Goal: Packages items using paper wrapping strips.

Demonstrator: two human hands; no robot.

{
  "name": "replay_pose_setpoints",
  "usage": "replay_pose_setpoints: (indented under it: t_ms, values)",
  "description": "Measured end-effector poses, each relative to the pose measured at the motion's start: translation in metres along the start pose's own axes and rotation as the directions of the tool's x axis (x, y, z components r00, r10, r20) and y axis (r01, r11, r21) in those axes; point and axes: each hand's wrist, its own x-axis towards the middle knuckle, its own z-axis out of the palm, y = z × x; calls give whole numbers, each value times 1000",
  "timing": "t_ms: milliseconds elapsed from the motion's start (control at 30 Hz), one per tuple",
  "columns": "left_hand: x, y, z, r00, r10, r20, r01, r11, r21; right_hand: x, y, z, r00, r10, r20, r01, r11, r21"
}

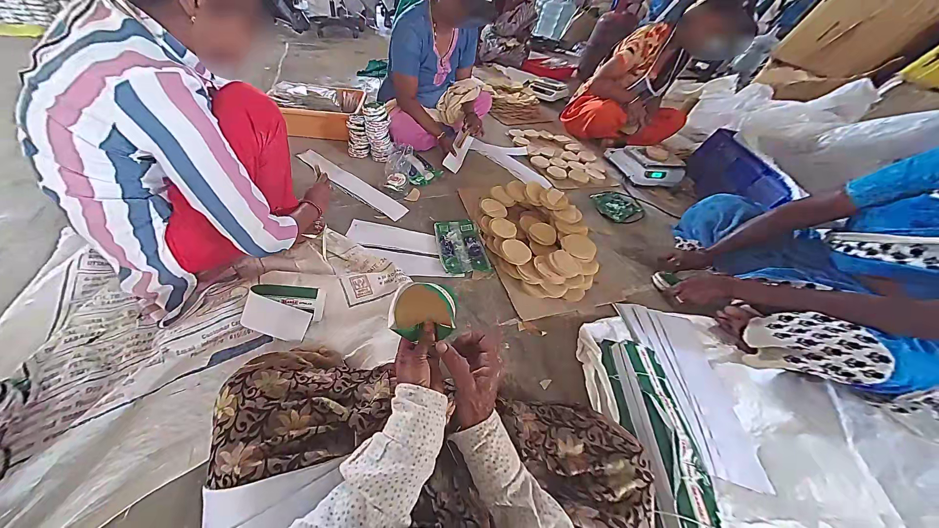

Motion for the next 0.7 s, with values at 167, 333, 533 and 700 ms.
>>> replay_pose_setpoints:
  t_ms: [167, 333, 533, 700]
  values:
    - [-8, -16, -10, 964, 257, 67, -259, 965, 29, 1, -10, 6, 992, 32, -122, -20, 995, 95]
    - [-14, -19, -12, 907, 394, 151, -407, 911, 64, 5, -19, 9, 967, -106, -231, 122, 991, 57]
    - [-16, -18, -12, 872, 439, 215, -457, 889, 40, 12, -13, 2, 962, -229, -149, 246, 962, 114]
    - [-22, -15, -13, 882, 406, 239, -433, 899, 68, 22, -20, 2, 928, -282, -242, 320, 938, 135]
